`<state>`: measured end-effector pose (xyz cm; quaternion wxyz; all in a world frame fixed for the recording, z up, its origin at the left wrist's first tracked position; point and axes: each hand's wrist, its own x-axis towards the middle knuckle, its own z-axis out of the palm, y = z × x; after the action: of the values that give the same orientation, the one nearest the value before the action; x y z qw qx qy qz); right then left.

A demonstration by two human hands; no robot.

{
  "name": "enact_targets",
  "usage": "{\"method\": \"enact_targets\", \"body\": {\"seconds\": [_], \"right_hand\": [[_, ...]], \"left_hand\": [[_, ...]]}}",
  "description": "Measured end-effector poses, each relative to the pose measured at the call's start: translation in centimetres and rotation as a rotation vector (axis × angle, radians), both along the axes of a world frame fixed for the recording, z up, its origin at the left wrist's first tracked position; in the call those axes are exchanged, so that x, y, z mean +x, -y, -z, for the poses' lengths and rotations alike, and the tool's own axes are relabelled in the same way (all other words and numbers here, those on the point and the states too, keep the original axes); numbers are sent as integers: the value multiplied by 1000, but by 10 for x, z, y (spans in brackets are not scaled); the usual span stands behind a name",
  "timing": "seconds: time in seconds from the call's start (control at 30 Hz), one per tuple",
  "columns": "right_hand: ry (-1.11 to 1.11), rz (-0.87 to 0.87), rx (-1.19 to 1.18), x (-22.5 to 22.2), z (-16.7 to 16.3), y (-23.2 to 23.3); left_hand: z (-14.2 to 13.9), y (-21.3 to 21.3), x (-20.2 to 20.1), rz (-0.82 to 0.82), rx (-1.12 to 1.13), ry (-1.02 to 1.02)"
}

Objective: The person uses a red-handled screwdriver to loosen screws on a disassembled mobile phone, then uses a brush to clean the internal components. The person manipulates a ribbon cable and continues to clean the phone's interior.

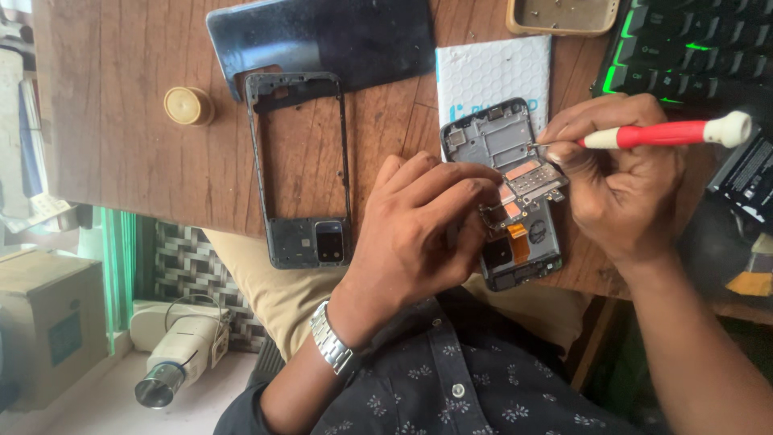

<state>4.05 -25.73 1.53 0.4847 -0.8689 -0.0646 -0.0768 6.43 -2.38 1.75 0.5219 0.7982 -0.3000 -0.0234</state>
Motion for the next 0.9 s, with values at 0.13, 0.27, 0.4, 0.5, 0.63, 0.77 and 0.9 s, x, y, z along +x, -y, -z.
{"method": "enact_targets", "body": {"seconds": [0.13,0.27,0.4,0.5,0.63,0.77,0.9], "right_hand": [[-14,-8,85,-2,0,2],[13,-16,56,-2,3,5],[30,-26,13,0,4,5],[26,-27,6,0,4,3],[9,-16,18,-3,2,3],[42,-44,6,-4,1,4],[28,-26,-15,-8,0,4]], "left_hand": [[0,1,-3,-9,0,-3],[1,3,-4,-17,8,-3],[3,3,-3,-12,14,-2],[3,3,-4,-9,6,-5],[3,3,-5,-8,12,2],[2,3,-9,-10,14,1],[0,3,-12,-14,11,9]]}}
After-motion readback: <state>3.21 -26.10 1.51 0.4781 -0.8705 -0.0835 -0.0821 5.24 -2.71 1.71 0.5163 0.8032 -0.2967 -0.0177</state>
